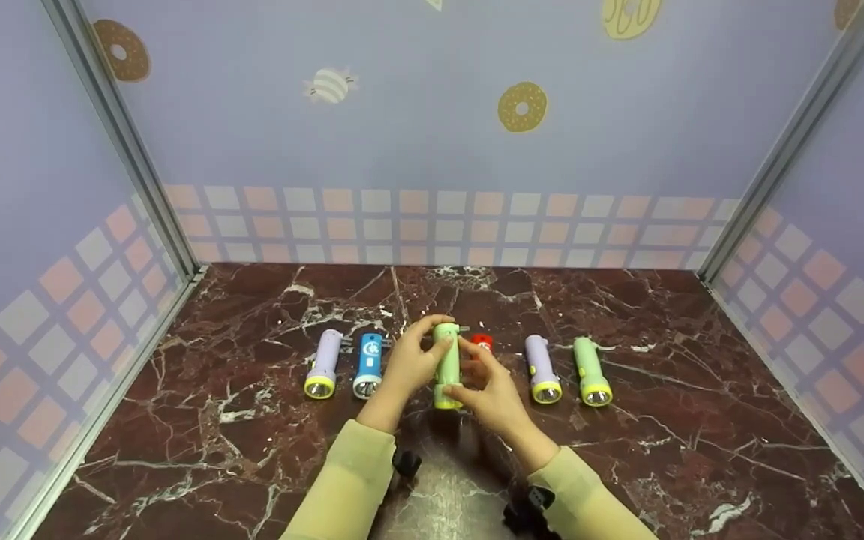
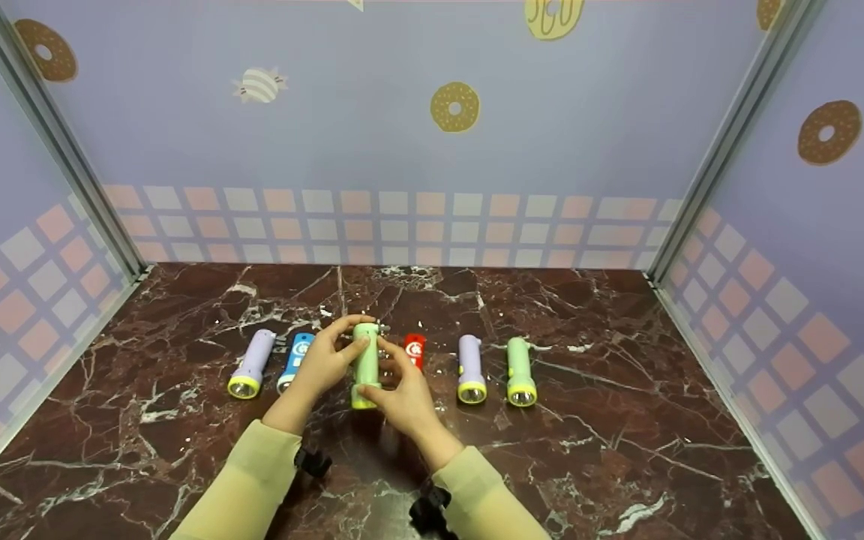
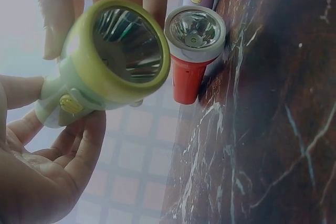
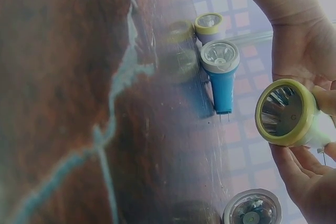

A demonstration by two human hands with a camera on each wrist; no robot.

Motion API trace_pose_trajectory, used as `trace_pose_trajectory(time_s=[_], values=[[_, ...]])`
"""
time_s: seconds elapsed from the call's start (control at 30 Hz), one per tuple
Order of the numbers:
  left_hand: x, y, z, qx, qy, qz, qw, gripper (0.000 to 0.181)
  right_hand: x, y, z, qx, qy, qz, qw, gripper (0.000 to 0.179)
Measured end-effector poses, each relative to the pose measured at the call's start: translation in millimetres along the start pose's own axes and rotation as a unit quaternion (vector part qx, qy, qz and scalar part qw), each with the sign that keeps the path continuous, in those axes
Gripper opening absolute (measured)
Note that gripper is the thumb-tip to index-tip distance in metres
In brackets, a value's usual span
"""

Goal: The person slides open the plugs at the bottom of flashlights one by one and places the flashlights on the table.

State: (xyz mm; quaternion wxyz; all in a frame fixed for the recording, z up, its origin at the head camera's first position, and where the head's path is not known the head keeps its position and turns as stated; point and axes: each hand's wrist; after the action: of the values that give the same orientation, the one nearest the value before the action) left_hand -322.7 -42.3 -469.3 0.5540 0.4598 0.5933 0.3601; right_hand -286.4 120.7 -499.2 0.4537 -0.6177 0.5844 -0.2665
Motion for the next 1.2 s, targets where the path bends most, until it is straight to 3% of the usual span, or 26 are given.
trace_pose_trajectory(time_s=[0.27, 0.5, 0.73, 1.2], values=[[-0.2, 1.4, 1.5, -0.002, -0.006, 0.019, 0.9998, 0.035, 0.2, -0.1, 0.7, 0.008, 0.010, 0.003, 0.9999, 0.075], [0.4, 3.4, 1.8, -0.030, -0.002, 0.026, 0.9992, 0.050, -0.6, -0.5, 0.8, 0.020, 0.025, 0.000, 0.9995, 0.073], [1.0, 5.8, 1.9, -0.040, 0.002, 0.018, 0.9990, 0.051, -1.8, -2.3, 0.0, 0.028, 0.038, 0.004, 0.9989, 0.074], [2.0, 8.0, 3.9, -0.057, -0.020, 0.006, 0.9982, 0.065, -2.9, -2.8, -0.6, 0.035, 0.063, -0.017, 0.9972, 0.075]])
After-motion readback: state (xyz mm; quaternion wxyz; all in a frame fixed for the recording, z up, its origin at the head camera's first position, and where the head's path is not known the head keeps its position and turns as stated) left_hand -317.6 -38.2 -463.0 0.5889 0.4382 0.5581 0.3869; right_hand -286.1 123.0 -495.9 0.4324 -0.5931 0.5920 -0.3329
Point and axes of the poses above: each hand's wrist, its own z-axis away from the middle knuckle, its own x-axis out of the palm, y = z × x, and after that the axes turned 12 degrees about -x, right-handed
